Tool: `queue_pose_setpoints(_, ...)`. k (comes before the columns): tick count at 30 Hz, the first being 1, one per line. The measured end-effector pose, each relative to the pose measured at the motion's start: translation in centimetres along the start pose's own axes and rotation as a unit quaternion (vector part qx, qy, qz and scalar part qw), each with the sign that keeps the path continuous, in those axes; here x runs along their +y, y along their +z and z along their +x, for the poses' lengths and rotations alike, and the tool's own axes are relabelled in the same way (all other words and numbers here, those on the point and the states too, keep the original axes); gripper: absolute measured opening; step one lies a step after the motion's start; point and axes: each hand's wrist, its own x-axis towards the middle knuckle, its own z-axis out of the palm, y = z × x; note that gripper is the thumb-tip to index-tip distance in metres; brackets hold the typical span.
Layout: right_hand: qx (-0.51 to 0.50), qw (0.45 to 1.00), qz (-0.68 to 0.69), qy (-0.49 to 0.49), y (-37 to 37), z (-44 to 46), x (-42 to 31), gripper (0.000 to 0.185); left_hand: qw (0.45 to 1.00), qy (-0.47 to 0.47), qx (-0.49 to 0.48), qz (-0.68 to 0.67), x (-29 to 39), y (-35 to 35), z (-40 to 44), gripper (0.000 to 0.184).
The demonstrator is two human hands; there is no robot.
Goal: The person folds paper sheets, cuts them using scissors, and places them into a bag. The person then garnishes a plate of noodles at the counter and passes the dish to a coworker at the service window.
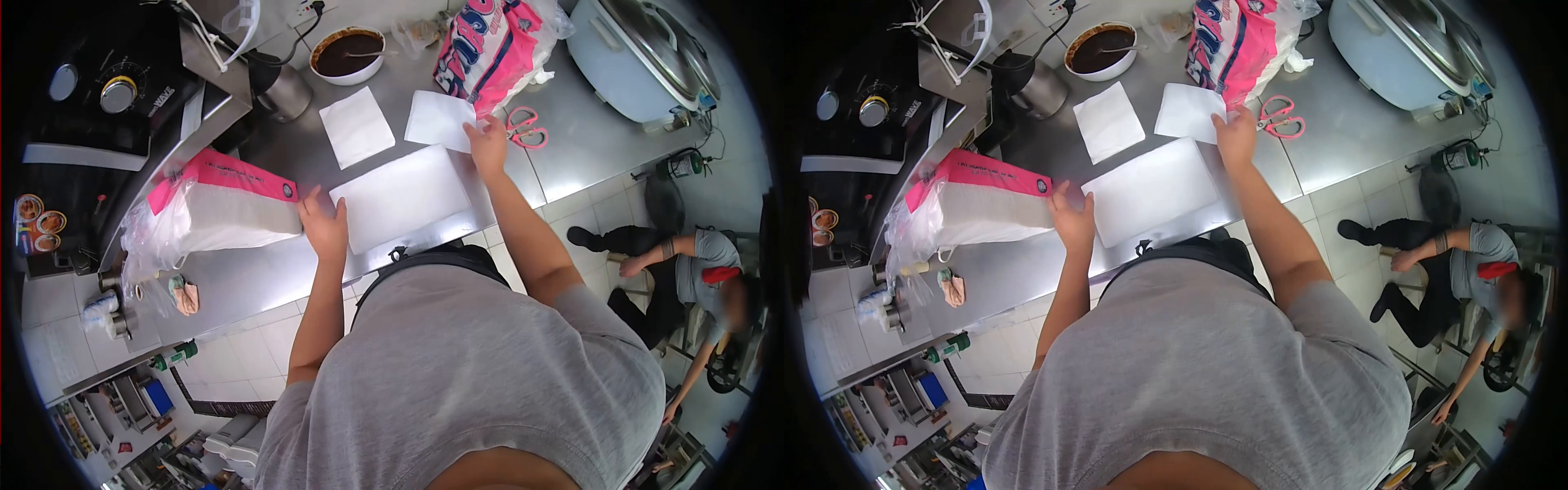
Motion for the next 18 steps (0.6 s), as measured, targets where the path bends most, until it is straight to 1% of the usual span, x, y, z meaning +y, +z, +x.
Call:
queue_pose_setpoints(1,-0.049,0.998,-0.034,0.015,0.4,1.5,0.7,0.028,1.0,0.025,-0.009,-0.016,0.5,-0.2,-0.1,0.042)
queue_pose_setpoints(2,-0.097,0.993,-0.067,0.028,0.7,2.4,1.5,0.025,0.997,0.052,-0.038,-0.035,0.8,-0.1,-0.1,0.043)
queue_pose_setpoints(4,-0.116,0.993,0.001,-0.006,0.5,2.2,-0.4,0.022,0.988,0.106,-0.09,-0.071,2.6,-0.1,0.8,0.044)
queue_pose_setpoints(5,-0.128,0.991,0.035,-0.026,0.5,1.9,-1.8,0.021,0.968,0.006,-0.204,-0.144,4.2,-0.5,0.8,0.049)
queue_pose_setpoints(6,-0.146,0.98,0.075,-0.108,0.2,1.0,-3.6,0.018,0.924,-0.076,-0.245,-0.283,5.5,-0.1,0.9,0.049)
queue_pose_setpoints(7,-0.166,0.962,0.113,-0.188,-0.5,-0.6,-5.5,0.016,0.852,-0.157,-0.278,-0.414,6.5,0.6,1.0,0.051)
queue_pose_setpoints(8,-0.189,0.93,0.132,-0.287,-1.9,-2.3,-7.8,0.013,0.755,-0.233,-0.302,-0.533,7.3,0.9,1.2,0.053)
queue_pose_setpoints(9,-0.21,0.887,0.151,-0.382,-3.4,-4.0,-10.0,0.01,0.662,-0.288,-0.317,-0.615,8.1,0.4,1.7,0.058)
queue_pose_setpoints(11,-0.34,0.83,0.176,-0.405,-5.4,-7.0,-12.0,0.01,0.445,-0.373,-0.33,-0.744,9.5,-0.8,3.2,0.071)
queue_pose_setpoints(12,-0.41,0.812,0.147,-0.388,-5.6,-7.4,-11.8,0.012,0.422,-0.346,-0.326,-0.772,9.3,-0.7,4.0,0.079)
queue_pose_setpoints(14,-0.54,0.763,0.082,-0.346,-5.9,-7.6,-10.8,0.017,0.396,-0.315,-0.367,-0.78,9.0,-1.4,3.8,0.083)
queue_pose_setpoints(15,-0.53,0.78,0.121,-0.31,-6.5,-7.5,-11.5,0.015,0.406,-0.317,-0.364,-0.776,9.5,-1.9,3.8,0.084)
queue_pose_setpoints(17,-0.522,0.809,0.21,-0.171,-6.5,-7.4,-12.3,0.017,0.425,-0.32,-0.358,-0.767,10.1,-2.5,3.5,0.086)
queue_pose_setpoints(18,-0.513,0.814,0.253,-0.098,-6.5,-7.6,-12.8,0.019,0.456,-0.315,-0.361,-0.75,10.3,-2.4,3.2,0.087)
